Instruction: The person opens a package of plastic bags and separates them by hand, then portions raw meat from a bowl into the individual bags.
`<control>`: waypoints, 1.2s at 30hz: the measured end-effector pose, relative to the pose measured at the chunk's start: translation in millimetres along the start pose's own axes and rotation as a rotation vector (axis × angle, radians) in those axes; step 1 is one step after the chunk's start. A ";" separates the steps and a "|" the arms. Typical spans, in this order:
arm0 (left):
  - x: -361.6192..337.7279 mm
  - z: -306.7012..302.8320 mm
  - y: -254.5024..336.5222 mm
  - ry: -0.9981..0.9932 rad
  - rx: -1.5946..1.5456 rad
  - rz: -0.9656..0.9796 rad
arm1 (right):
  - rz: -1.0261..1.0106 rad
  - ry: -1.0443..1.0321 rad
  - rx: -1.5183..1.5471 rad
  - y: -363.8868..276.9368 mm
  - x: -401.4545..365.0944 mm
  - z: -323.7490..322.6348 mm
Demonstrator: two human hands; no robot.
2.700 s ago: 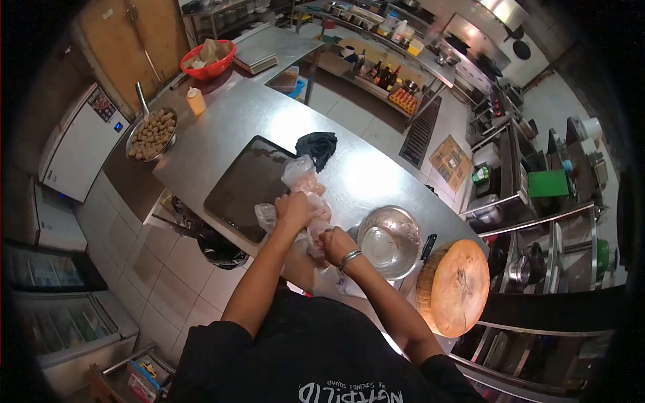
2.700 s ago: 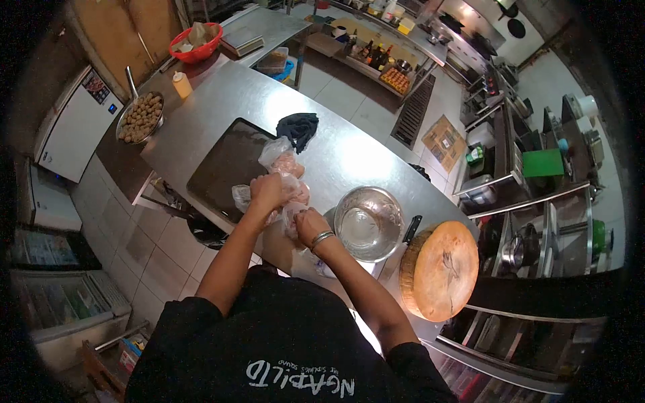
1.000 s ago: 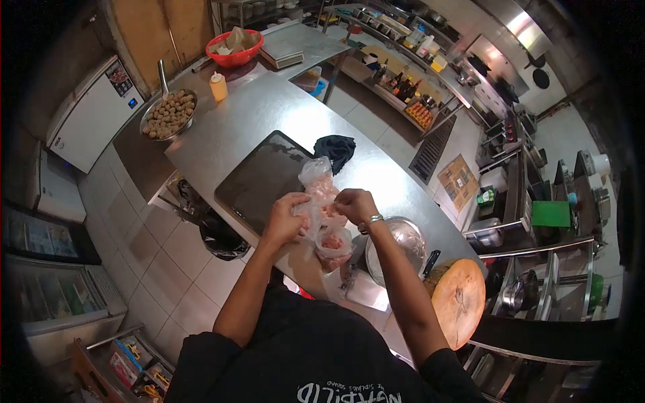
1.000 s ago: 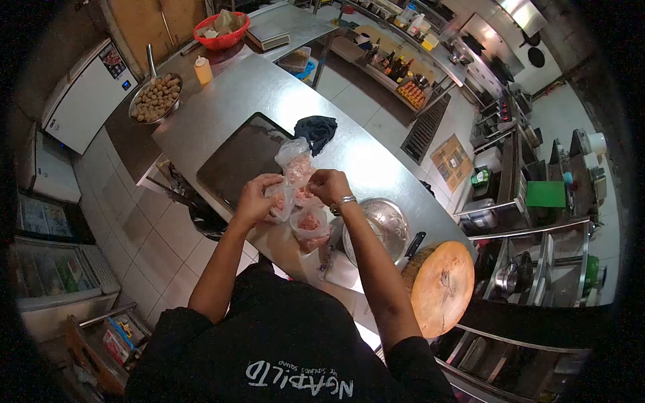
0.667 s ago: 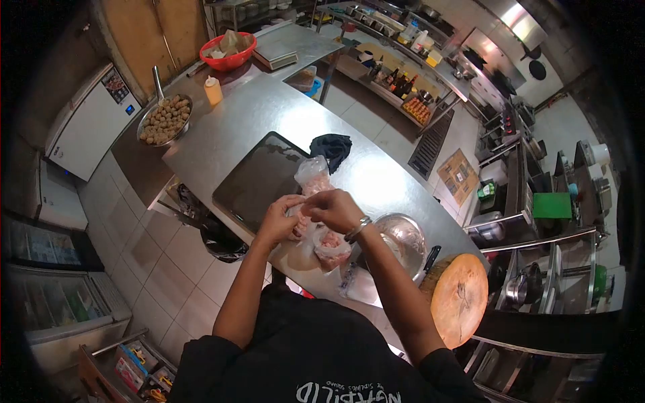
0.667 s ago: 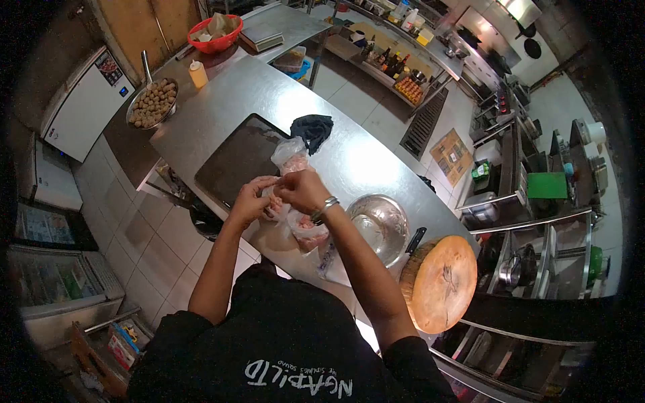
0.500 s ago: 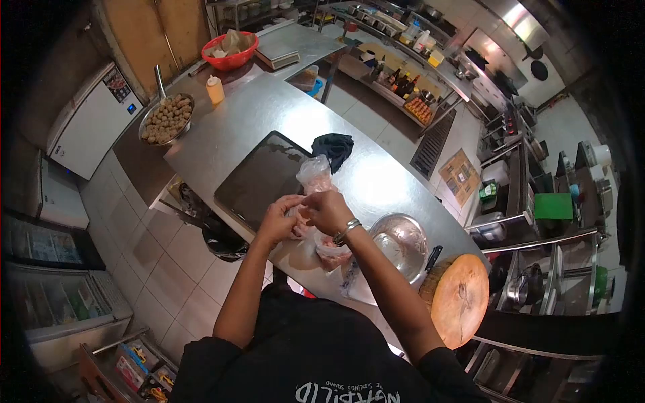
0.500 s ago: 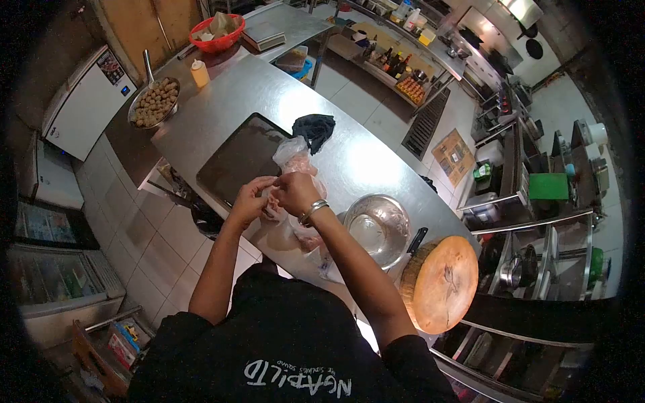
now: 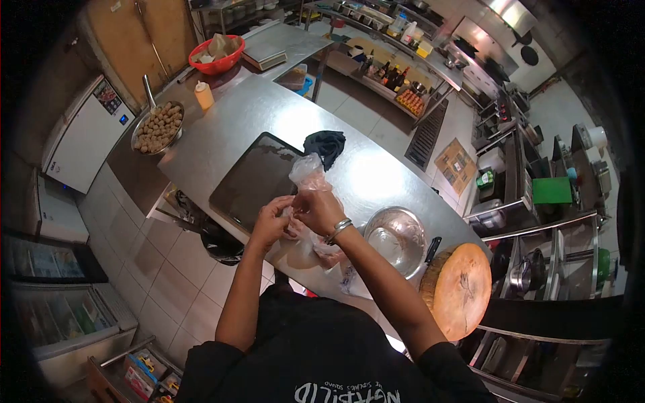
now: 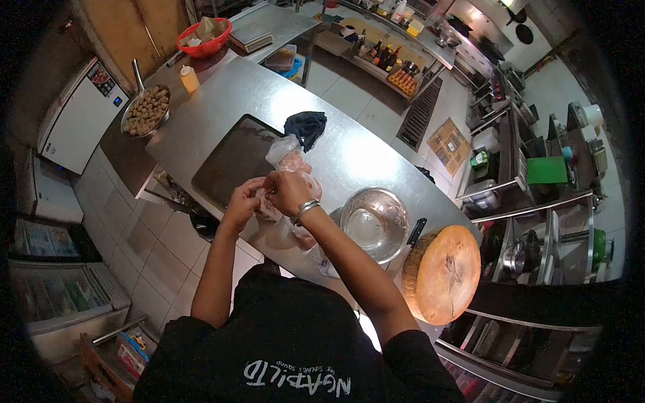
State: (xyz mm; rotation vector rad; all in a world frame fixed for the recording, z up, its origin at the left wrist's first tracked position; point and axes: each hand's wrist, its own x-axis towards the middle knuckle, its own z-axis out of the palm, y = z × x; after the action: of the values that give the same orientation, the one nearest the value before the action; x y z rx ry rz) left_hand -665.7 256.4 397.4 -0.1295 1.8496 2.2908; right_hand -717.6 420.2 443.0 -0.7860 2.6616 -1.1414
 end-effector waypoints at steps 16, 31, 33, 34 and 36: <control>10.4 -14.8 -20.3 0.037 0.011 0.001 | -0.070 0.051 0.011 2.1 -9.7 7.9; 8.2 -16.8 -8.6 -0.040 -0.172 -0.069 | -0.050 0.017 -0.174 -2.3 -4.9 6.9; 6.4 -16.7 -5.8 -0.049 -0.123 0.009 | -0.050 0.006 -0.151 -3.9 -3.4 4.1; -1.9 -11.4 6.3 -0.027 -0.172 -0.018 | -0.052 -0.007 -0.129 -4.0 -2.8 3.8; -8.7 -5.3 11.7 -0.035 -0.215 -0.051 | -0.007 -0.008 -0.161 -5.9 -0.8 6.2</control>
State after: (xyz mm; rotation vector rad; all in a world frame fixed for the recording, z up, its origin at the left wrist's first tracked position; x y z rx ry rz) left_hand -659.9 248.0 409.1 -0.1636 1.5614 2.4338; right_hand -712.5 413.2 442.8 -0.8239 2.7728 -0.9319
